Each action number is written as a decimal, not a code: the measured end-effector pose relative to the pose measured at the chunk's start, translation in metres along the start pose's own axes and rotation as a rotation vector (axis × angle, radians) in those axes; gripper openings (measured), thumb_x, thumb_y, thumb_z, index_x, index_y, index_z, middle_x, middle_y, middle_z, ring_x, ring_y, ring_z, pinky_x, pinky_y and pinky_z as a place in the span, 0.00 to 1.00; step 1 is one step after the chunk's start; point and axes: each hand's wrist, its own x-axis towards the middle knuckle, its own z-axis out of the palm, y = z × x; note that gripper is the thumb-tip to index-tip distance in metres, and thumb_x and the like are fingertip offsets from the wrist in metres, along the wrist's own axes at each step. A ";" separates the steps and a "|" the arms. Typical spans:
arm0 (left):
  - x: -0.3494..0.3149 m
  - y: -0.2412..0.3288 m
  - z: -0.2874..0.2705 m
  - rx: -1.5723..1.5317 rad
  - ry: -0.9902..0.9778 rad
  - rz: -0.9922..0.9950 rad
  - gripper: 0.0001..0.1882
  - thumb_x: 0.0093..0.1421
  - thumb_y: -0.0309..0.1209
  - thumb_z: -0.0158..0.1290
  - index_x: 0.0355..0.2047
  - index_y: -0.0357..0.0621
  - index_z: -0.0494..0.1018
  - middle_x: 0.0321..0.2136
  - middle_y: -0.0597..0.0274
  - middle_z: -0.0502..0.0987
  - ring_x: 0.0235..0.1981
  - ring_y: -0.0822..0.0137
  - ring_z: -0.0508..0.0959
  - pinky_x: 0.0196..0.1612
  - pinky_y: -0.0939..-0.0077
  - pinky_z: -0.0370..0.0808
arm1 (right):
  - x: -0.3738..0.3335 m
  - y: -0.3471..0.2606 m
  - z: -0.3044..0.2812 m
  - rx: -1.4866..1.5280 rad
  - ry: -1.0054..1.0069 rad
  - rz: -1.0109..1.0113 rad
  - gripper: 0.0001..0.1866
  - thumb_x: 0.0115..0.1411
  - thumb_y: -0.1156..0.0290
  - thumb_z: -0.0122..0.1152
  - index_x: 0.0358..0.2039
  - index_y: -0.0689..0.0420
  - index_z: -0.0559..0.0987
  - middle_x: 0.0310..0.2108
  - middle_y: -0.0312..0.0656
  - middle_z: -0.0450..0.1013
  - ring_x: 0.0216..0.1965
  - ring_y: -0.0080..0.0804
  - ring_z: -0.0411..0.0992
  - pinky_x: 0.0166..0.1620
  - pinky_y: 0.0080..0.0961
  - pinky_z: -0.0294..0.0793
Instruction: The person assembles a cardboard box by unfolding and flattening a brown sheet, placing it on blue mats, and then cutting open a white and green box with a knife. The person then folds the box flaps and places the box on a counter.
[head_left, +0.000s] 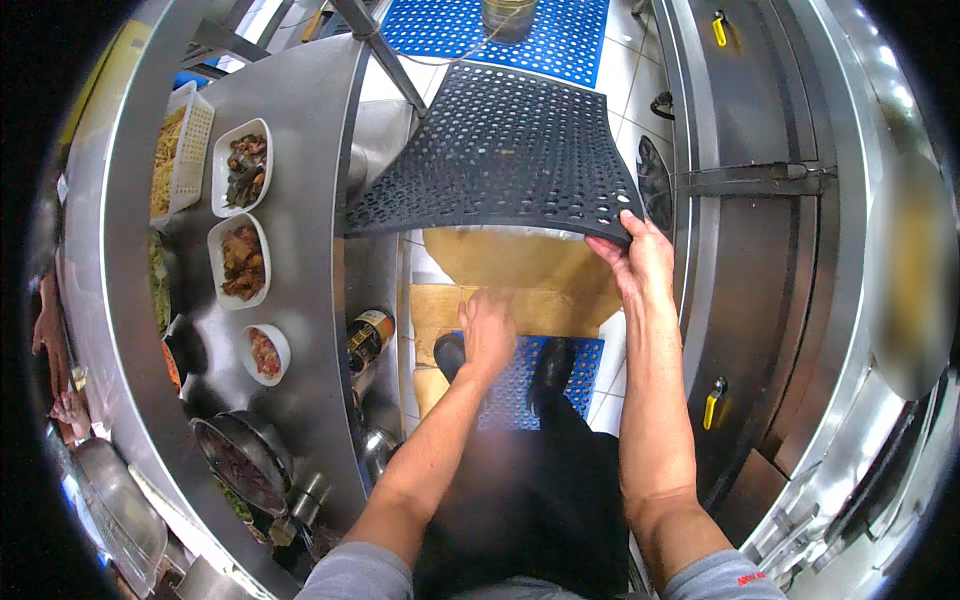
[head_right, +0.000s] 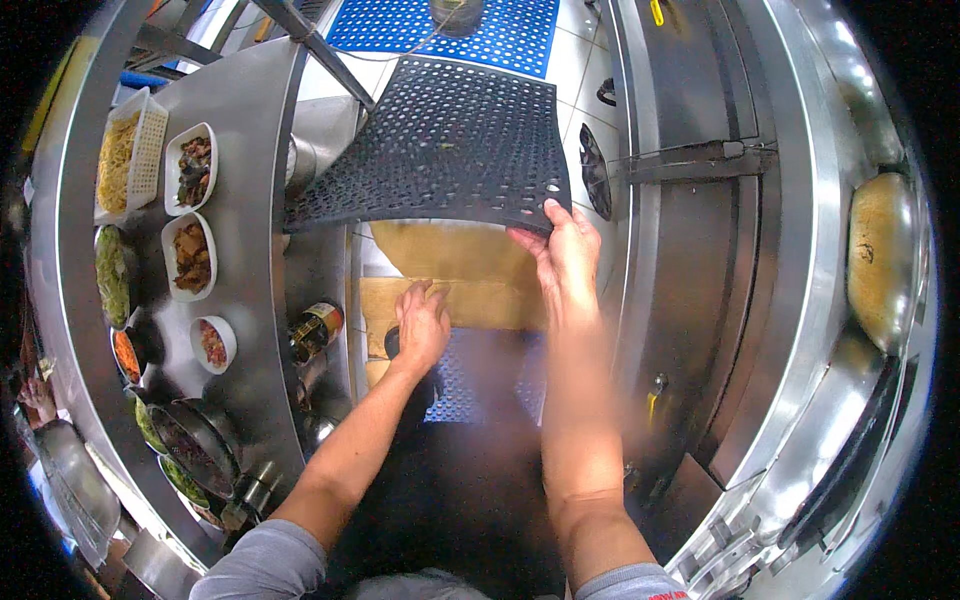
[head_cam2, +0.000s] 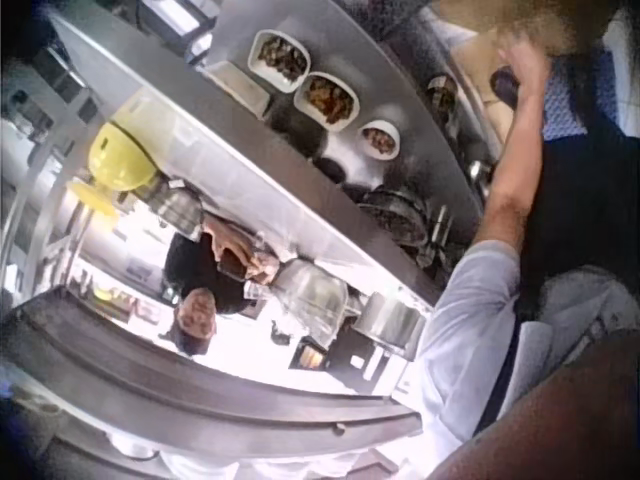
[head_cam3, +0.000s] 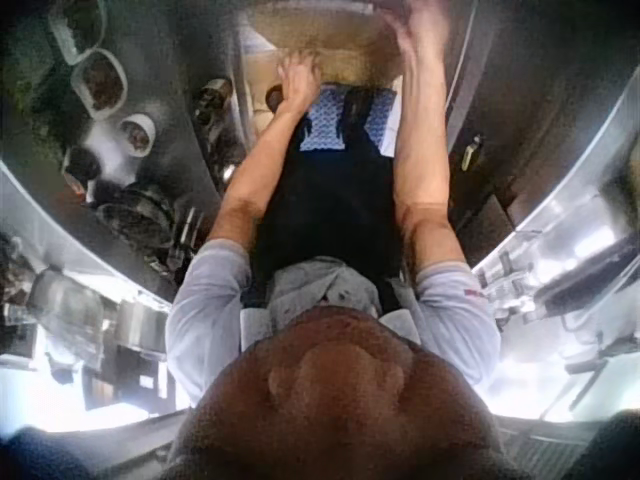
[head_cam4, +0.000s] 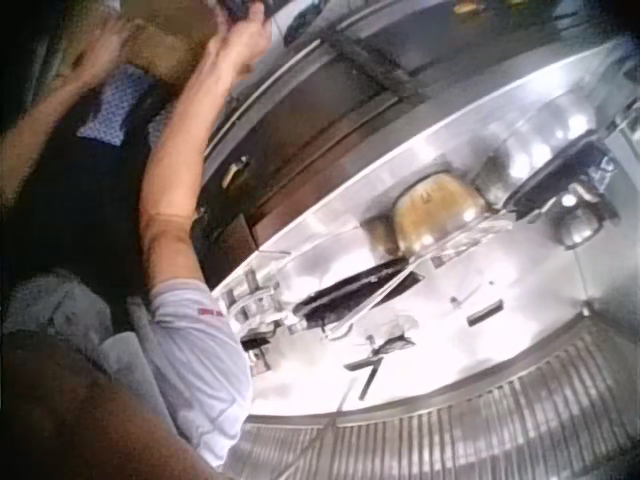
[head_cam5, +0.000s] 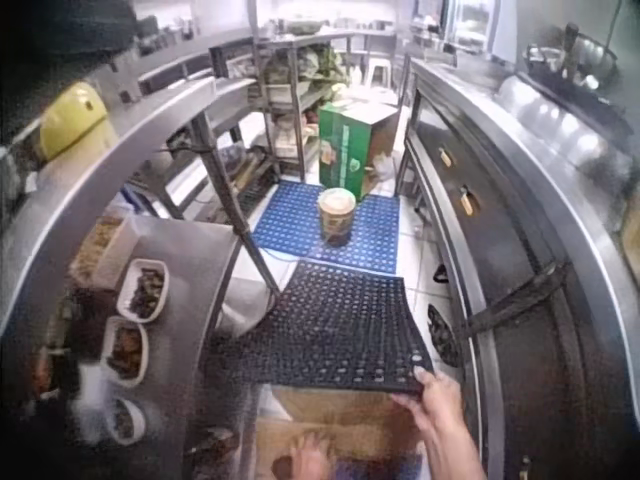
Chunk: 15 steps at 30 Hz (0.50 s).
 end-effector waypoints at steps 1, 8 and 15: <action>-0.010 0.000 -0.004 -0.043 -0.050 -0.051 0.19 0.58 0.28 0.55 0.50 0.44 0.78 0.57 0.46 0.71 0.61 0.47 0.67 0.66 0.42 0.57 | -0.005 -0.002 0.002 -0.027 -0.007 -0.007 0.11 0.68 0.73 0.52 0.47 0.65 0.73 0.38 0.48 0.77 0.35 0.40 0.80 0.36 0.41 0.87; -0.103 -0.035 -0.017 -0.276 -0.320 -0.266 0.21 0.55 0.32 0.59 0.50 0.42 0.79 0.54 0.44 0.74 0.56 0.46 0.73 0.60 0.56 0.69 | -0.007 -0.001 -0.016 -0.084 -0.064 -0.051 0.12 0.68 0.72 0.54 0.50 0.61 0.74 0.39 0.42 0.77 0.38 0.33 0.78 0.34 0.35 0.87; -0.143 -0.061 -0.031 -0.330 -0.237 -0.323 0.18 0.54 0.28 0.61 0.47 0.39 0.80 0.49 0.42 0.77 0.53 0.46 0.76 0.60 0.60 0.71 | 0.003 0.067 -0.094 -0.143 -0.034 0.062 0.15 0.68 0.71 0.55 0.54 0.58 0.72 0.43 0.39 0.75 0.40 0.31 0.75 0.36 0.38 0.86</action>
